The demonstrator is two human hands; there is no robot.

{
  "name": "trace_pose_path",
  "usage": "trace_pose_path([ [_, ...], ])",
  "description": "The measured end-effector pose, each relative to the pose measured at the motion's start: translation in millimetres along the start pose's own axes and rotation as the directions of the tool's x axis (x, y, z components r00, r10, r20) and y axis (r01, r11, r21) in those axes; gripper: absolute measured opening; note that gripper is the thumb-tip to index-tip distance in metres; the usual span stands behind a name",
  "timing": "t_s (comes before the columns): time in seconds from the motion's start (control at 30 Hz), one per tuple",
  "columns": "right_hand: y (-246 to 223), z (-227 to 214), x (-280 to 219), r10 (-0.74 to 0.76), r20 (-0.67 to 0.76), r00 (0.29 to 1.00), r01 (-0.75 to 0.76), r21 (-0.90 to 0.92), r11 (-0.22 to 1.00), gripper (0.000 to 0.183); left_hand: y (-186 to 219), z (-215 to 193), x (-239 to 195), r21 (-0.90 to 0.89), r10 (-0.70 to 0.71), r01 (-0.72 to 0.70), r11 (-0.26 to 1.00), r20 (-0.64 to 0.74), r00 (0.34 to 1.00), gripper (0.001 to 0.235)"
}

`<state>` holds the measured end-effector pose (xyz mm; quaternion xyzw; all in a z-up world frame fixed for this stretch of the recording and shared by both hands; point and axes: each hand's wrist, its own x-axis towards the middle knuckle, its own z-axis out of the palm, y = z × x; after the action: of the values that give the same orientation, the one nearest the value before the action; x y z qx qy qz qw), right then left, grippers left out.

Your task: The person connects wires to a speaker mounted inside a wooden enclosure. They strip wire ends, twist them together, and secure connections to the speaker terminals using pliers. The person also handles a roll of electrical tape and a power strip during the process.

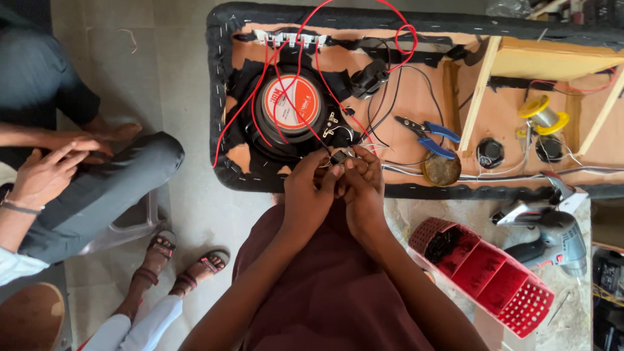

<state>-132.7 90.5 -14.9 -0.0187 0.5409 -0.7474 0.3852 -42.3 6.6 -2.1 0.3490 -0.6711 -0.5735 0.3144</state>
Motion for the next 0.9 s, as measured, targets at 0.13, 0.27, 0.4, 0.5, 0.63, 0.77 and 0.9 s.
trace_pose_path([
  [0.13,3,-5,-5,0.032,0.041,0.999,-0.031,-0.025,0.999,0.043,-2,1,-6,-0.070,-0.038,0.037,0.997,-0.013,0.999,0.027],
  [0.27,3,-2,-1,-0.005,0.056,0.998,0.007,-0.042,0.999,0.045,-8,5,-5,-0.085,-0.039,0.037,0.996,-0.026,0.999,0.024],
  [0.4,-5,4,6,0.043,-0.040,0.998,-0.051,-0.216,0.975,0.050,-9,7,-9,-0.148,-0.117,0.117,0.982,0.008,0.993,0.029],
  [0.5,-15,12,12,0.047,-0.029,0.998,-0.054,-0.326,0.944,0.052,-10,6,-6,-0.099,0.026,-0.028,0.995,-0.021,0.999,0.028],
  [0.63,-25,23,0,-0.199,-0.056,0.978,0.124,-0.610,0.782,0.056,-10,8,-9,-0.169,-0.100,0.105,0.980,0.036,0.994,0.035],
  [0.77,-29,33,-19,-0.346,-0.002,0.938,0.233,-0.735,0.636,0.055,-6,6,-6,-0.091,-0.007,0.008,0.996,0.015,1.000,0.035],
  [0.9,-24,29,-9,-0.208,0.004,0.978,0.174,-0.563,0.808,0.060,0,1,-5,-0.039,0.098,-0.097,0.995,0.041,0.994,0.038],
])
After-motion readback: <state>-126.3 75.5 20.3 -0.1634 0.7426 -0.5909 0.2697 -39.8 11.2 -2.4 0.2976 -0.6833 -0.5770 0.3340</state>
